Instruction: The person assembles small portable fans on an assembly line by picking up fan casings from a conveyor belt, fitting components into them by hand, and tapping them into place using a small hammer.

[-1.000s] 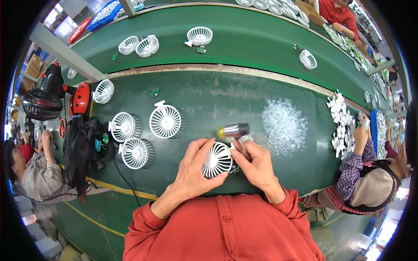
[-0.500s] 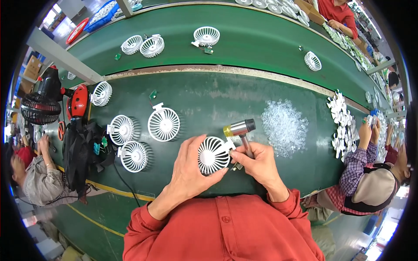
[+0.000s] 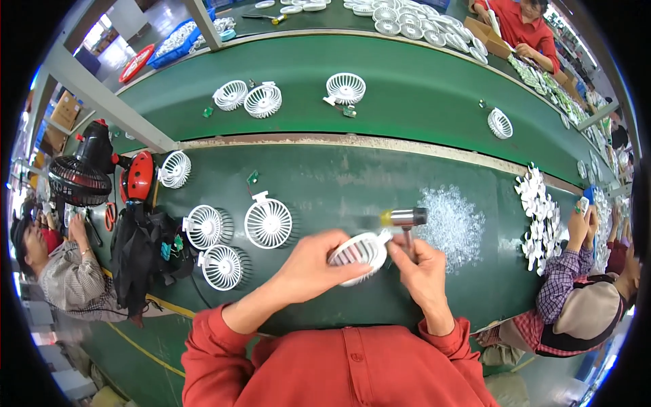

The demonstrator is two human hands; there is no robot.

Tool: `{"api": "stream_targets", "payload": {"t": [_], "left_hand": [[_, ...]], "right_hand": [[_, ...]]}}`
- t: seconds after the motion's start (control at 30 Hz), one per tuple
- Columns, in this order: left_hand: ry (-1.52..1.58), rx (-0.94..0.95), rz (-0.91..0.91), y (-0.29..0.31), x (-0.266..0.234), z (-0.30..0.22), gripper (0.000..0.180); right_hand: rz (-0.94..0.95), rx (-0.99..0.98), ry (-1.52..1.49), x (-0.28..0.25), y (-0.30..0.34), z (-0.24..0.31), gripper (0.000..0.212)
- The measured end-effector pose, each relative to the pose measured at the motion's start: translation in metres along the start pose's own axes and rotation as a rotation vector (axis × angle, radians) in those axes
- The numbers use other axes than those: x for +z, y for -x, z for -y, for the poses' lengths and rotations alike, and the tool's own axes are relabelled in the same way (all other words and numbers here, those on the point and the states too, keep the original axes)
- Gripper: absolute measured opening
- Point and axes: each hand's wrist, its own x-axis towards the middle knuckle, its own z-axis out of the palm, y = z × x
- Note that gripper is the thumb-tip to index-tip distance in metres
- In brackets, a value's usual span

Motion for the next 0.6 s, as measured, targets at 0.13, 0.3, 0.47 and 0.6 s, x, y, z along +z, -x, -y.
{"api": "stream_targets", "payload": {"t": [0.13,0.3,0.47,0.6], "left_hand": [[-0.732,0.642,-0.432,-0.062,-0.003,-0.045,0.034],[-0.974,0.869,-0.563,-0.160,-0.036,-0.040,0.045],[-1.099,0.546,-0.769,-0.173,-0.116,-0.008,0.034],[-1.394,0.319,-0.811,-0.182,-0.173,0.027,0.034]], "right_hand": [[-0.274,-0.205,0.021,-0.013,-0.004,0.009,0.032],[-0.492,-0.557,0.013,-0.016,0.005,0.006,0.012],[-0.264,-0.494,-0.222,-0.012,0.013,0.006,0.021],[-0.261,-0.517,-0.257,-0.008,0.010,0.009,0.022]]}}
